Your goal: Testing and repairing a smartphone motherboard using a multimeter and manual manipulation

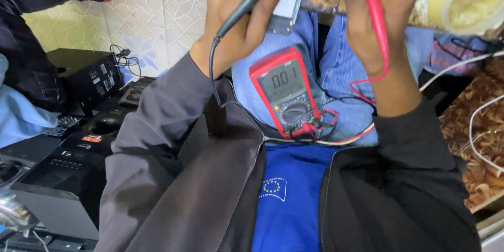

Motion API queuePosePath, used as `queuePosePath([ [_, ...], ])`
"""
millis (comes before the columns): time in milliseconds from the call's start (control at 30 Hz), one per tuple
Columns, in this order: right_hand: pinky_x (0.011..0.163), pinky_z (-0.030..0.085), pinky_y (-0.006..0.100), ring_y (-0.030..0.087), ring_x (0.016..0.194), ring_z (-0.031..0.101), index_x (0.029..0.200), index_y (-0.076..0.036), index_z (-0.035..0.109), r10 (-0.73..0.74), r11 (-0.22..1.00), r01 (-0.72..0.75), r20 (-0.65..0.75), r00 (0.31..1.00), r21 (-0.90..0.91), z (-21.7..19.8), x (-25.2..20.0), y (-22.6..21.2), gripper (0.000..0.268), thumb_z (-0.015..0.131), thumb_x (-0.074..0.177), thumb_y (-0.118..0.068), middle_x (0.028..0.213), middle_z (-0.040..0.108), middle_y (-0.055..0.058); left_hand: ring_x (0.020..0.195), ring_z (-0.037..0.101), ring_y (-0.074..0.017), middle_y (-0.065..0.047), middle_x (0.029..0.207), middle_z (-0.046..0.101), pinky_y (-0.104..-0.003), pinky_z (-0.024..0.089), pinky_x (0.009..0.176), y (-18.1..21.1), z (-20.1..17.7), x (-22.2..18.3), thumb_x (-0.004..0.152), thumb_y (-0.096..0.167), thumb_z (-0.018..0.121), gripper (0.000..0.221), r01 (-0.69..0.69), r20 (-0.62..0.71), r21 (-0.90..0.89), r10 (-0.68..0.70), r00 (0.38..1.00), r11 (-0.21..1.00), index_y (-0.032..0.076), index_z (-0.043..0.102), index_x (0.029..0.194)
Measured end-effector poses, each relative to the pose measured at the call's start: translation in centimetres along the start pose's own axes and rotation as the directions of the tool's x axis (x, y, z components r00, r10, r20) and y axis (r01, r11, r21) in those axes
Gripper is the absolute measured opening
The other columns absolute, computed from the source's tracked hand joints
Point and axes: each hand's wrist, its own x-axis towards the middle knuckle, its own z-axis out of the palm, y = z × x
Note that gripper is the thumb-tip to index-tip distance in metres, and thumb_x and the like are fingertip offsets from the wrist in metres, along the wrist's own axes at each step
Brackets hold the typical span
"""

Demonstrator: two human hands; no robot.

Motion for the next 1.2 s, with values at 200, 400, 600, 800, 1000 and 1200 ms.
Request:
queuePosePath([
  [200, 0.084, 0.039, 0.049, 0.043, 0.096, 0.059, 0.127, 0.015, 0.071, -0.063, 0.98, 0.083, 0.112, 0.992, -0.181, -0.3, 0.8, -1.5, 0.041, 0.045, 0.125, -0.017, 0.108, 0.064, 0.028, 0.094, 0.06, -0.0367, -0.016, 0.109, 0.062, -0.045, 0.046, 0.084, 0.4, -0.1, 0.1, 0.116, 0.028, 0.039, 0.034, 0.117, 0.037, -0.075, -0.115, 0.993, 0.99, -0.001, 0.058, 0.119],
  [400, 0.084, 0.041, 0.047, 0.04, 0.097, 0.058, 0.138, 0.011, 0.065, -0.043, 0.991, 0.058, 0.122, 0.992, -0.121, -0.4, 0.7, -0.9, 0.042, 0.045, 0.124, -0.023, 0.114, 0.064, 0.028, 0.113, 0.066, -0.0349, -0.012, 0.128, 0.065, -0.044, 0.049, 0.1, 0.2, -0.1, -0.2, 0.118, 0.033, 0.038, 0.036, 0.188, 0.07, -0.122, -0.181, 0.981, 0.975, 0.007, 0.055, 0.135],
  [600, 0.081, 0.046, 0.044, 0.035, 0.084, 0.061, 0.117, 0.011, 0.058, 0.105, 0.994, -0.104, 0.036, 0.994, -0.022, 0.1, 0.8, -1.2, 0.043, 0.045, 0.124, -0.029, 0.095, 0.063, 0.024, 0.11, 0.066, -0.0345, -0.012, 0.125, 0.066, -0.044, 0.048, 0.098, 0.3, -0.2, 0.1, 0.118, 0.032, 0.039, 0.034, 0.189, 0.076, -0.137, -0.18, 0.981, 0.972, 0.007, 0.056, 0.134],
  [800, 0.076, 0.044, 0.041, 0.031, 0.079, 0.06, 0.115, 0.011, 0.06, 0.135, 0.989, -0.136, -0.026, 0.99, -0.049, 0.0, 0.9, -1.1, 0.049, 0.041, 0.125, -0.034, 0.093, 0.066, 0.023, 0.111, 0.065, -0.0363, -0.013, 0.127, 0.065, -0.045, 0.047, 0.098, 0.1, -0.1, 0.0, 0.119, 0.031, 0.039, 0.034, 0.176, 0.1, -0.126, -0.164, 0.981, 0.976, 0.007, 0.054, 0.137],
  [1000, 0.074, 0.04, 0.043, 0.03, 0.075, 0.056, 0.102, 0.012, 0.064, 0.079, 0.993, -0.076, 0.027, 0.997, -0.088, -0.2, 1.0, -1.0, 0.052, 0.043, 0.124, -0.029, 0.09, 0.064, 0.021, 0.113, 0.065, -0.0359, -0.012, 0.129, 0.065, -0.045, 0.048, 0.099, 0.2, -0.1, 0.1, 0.119, 0.032, 0.039, 0.034, 0.179, 0.105, -0.106, -0.168, 0.98, 0.978, 0.008, 0.054, 0.137],
  [1200, 0.077, 0.043, 0.044, 0.032, 0.077, 0.06, 0.101, 0.011, 0.067, 0.075, 0.989, -0.07, 0.039, 0.996, -0.134, -0.5, 0.7, -0.8, 0.051, 0.045, 0.125, -0.028, 0.09, 0.065, 0.02, 0.112, 0.066, -0.0362, -0.012, 0.128, 0.066, -0.045, 0.049, 0.097, 0.1, 0.2, -0.1, 0.118, 0.033, 0.039, 0.035, 0.184, 0.099, -0.084, -0.176, 0.979, 0.979, 0.008, 0.056, 0.136],
])
